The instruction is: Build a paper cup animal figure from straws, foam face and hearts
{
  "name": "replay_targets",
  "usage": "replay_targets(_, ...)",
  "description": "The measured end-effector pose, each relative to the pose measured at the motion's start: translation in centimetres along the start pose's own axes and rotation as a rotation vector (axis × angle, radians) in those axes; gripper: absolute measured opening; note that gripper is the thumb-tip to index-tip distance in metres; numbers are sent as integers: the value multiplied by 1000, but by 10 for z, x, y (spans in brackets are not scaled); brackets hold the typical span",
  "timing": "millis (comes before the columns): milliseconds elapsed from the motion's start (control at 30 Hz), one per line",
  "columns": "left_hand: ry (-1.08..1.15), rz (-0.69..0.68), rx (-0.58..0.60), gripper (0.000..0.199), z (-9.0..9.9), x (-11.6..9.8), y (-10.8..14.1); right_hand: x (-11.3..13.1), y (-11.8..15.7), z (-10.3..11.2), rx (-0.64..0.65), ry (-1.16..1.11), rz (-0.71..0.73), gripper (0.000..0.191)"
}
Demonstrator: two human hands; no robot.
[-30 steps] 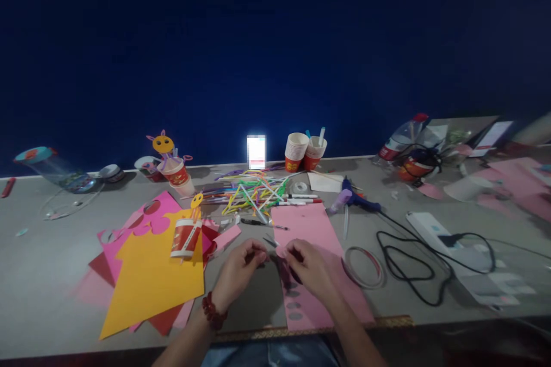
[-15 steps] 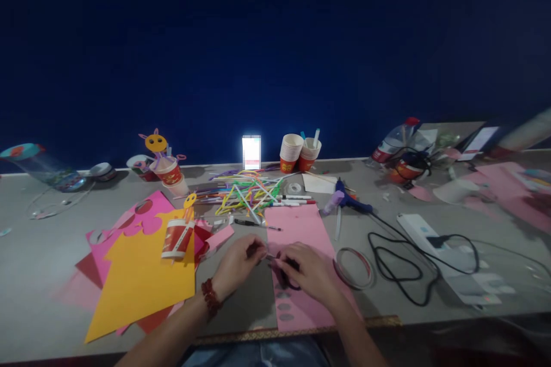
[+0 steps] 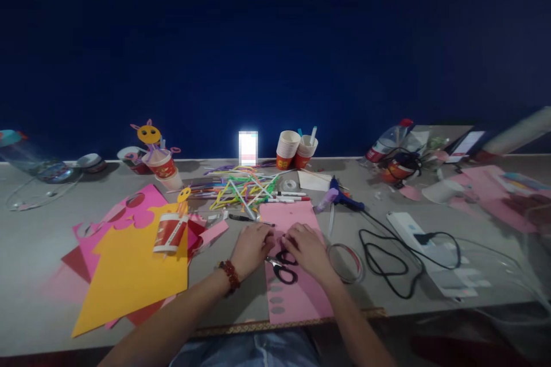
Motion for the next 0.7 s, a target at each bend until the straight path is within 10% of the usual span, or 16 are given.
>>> replay_targets(400,-159,-3,31,16,4,-3,6,-2,-8,4,-16,80,-23,11)
replay_targets(700,-137,-37,31,17,2,-3,10,-11,-86,12,-53,176,-64,13)
Point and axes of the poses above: each hand's wrist, its own y-axis away from the middle knuckle, its own z-axis out of the back of the hand, x = y × z, the point moved 5 cm from there along -y, towards the middle knuckle, and after that the axes turned 15 degrees about y, right-handed, at the moved point
